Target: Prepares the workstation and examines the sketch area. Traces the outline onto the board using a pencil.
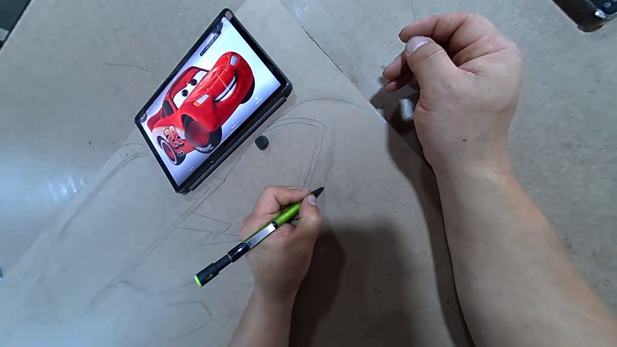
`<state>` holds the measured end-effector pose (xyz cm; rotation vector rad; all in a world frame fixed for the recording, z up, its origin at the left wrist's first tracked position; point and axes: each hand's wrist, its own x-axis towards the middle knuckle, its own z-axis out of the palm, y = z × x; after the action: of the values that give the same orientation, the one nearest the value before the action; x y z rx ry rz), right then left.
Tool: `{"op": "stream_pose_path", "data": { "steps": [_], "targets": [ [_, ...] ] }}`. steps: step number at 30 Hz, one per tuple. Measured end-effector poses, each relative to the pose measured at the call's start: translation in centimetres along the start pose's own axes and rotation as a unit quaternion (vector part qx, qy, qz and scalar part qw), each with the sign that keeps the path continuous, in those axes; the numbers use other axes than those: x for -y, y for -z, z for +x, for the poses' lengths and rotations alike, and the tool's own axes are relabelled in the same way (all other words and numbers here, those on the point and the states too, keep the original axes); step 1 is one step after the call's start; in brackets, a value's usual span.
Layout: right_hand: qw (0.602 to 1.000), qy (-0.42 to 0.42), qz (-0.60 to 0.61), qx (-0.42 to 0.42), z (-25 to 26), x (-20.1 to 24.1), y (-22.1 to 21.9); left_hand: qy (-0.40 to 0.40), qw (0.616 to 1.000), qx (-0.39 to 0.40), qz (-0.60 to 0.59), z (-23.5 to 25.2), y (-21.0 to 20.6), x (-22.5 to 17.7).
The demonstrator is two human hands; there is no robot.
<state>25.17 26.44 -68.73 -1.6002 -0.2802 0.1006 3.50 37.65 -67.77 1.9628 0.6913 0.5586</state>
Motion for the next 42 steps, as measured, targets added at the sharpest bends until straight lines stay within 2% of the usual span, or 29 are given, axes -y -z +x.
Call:
{"op": "stream_pose_path", "data": {
  "steps": [9, 23, 33, 38, 42],
  "targets": [
    [1.000, -0.001, -0.006, 0.001, -0.33, 0.25, -0.16, -0.027, 0.999, -0.017, 0.001, 0.11, -0.15, 0.84],
    [1.000, -0.010, -0.020, -0.010, -0.60, 0.22, -0.23, -0.025, 0.999, -0.016, -0.011, 0.10, -0.08, 0.85],
    [1.000, -0.007, 0.004, -0.006, -0.33, 0.05, -0.14, -0.015, 1.000, 0.013, -0.018, -0.06, 0.10, 0.44],
    [1.000, -0.008, 0.003, -0.007, -0.31, 0.16, -0.10, -0.014, 1.000, -0.007, -0.006, -0.12, -0.21, 0.33],
    [1.000, -0.009, -0.001, -0.008, -0.24, 0.15, -0.15, -0.031, 0.999, 0.021, 0.002, -0.09, 0.11, 0.43]
  ]
}}
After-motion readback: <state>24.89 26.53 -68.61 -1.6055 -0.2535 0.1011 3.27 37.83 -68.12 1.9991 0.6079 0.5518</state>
